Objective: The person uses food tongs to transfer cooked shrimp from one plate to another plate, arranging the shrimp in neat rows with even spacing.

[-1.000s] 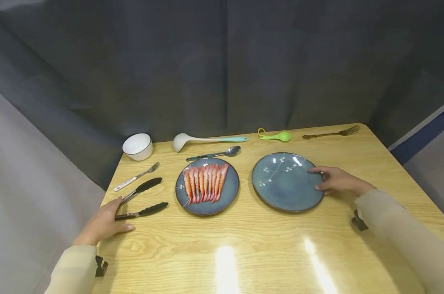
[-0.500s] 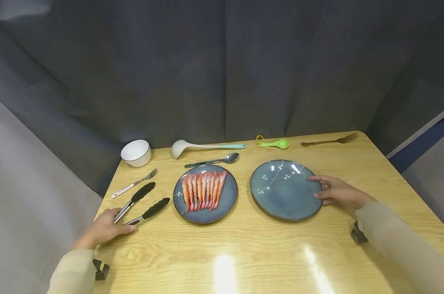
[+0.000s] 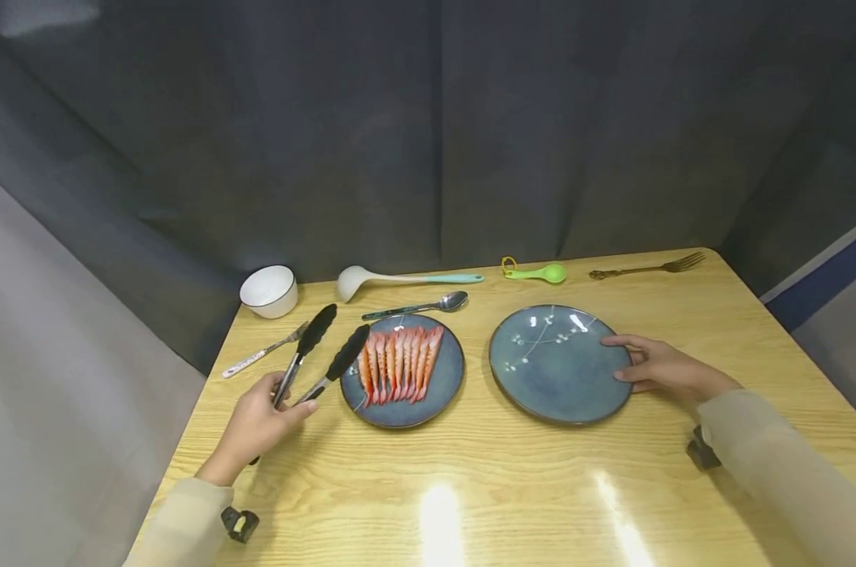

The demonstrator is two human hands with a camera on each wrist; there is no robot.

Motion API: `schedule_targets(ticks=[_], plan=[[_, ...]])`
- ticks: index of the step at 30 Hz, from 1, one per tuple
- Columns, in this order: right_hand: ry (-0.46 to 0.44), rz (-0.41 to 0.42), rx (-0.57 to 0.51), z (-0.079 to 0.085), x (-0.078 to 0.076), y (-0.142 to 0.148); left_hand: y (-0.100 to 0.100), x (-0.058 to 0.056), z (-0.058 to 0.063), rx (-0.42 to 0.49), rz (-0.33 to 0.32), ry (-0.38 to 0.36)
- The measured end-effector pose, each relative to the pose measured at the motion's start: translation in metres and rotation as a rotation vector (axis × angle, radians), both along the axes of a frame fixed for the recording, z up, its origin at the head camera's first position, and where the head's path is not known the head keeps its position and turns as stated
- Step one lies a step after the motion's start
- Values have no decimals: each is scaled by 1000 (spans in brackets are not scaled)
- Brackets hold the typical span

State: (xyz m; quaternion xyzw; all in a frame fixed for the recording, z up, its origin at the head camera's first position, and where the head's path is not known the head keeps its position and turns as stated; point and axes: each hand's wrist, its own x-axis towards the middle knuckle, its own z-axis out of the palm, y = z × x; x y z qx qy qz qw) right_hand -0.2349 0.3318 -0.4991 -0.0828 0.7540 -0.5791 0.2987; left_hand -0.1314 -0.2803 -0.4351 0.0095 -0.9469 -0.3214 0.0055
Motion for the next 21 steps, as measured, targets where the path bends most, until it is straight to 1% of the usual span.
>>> schedule_targets(ticks=[2, 5, 9, 12, 15, 21], plan=[[-6, -2, -13, 1, 0, 1, 23, -3, 1, -6, -23, 11], [-33, -14, -45, 1, 0, 0, 53, -5, -1, -32, -71, 9], [-48, -25, -58, 1, 1, -1, 83, -4, -7, -65, -140, -16], [-40, -22, -57, 2, 2, -1, 99, -2, -9, -80, -178, -24], [-40, -33, -58, 3, 3, 0, 110, -2, -8, -100, -201, -4], [-54, -42, -66, 3, 4, -1, 125, 2, -7, -156, -196, 67]])
